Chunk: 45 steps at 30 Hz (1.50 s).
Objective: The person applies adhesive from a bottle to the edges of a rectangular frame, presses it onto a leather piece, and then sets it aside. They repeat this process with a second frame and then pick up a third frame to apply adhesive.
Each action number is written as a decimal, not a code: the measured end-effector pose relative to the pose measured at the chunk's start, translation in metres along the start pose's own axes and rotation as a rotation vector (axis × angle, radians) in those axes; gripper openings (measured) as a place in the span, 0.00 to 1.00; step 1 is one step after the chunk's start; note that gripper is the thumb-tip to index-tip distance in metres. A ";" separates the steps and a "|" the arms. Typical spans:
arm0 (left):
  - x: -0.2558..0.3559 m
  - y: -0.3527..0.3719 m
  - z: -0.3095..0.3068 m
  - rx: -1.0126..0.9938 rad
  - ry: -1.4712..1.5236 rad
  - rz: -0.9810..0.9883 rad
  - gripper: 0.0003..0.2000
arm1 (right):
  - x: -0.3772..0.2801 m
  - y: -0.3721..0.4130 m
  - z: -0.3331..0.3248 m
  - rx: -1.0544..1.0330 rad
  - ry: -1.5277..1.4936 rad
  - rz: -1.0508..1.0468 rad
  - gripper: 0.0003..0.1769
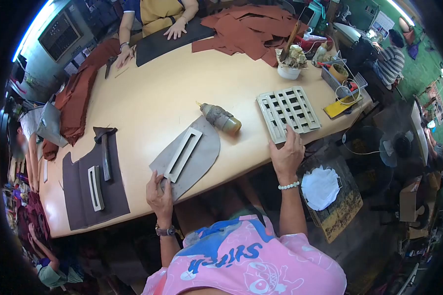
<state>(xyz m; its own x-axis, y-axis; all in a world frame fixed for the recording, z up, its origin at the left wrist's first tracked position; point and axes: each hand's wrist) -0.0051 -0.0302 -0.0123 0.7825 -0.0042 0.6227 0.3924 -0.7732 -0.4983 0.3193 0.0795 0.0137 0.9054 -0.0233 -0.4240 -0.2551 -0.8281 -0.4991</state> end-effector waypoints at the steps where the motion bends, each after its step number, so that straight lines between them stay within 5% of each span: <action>1: 0.000 0.000 0.000 -0.001 0.000 -0.005 0.23 | 0.001 -0.001 0.000 0.001 -0.019 0.009 0.36; 22: 0.003 0.001 0.000 0.010 0.024 -0.027 0.23 | 0.005 0.001 -0.002 0.058 0.014 -0.021 0.38; 45: 0.001 0.002 0.000 0.000 0.035 -0.021 0.23 | 0.009 -0.002 0.007 0.081 -0.029 -0.026 0.25</action>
<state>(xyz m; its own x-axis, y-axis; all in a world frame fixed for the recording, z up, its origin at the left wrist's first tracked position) -0.0034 -0.0318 -0.0130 0.7567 -0.0104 0.6536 0.4084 -0.7732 -0.4851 0.3253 0.0849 0.0061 0.9021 0.0153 -0.4312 -0.2590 -0.7802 -0.5694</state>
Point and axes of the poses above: each hand's wrist, its own y-axis away from the middle knuckle, its own z-axis out of the palm, x = y × z, and after that the axes turned 1 degree about -y, right-handed
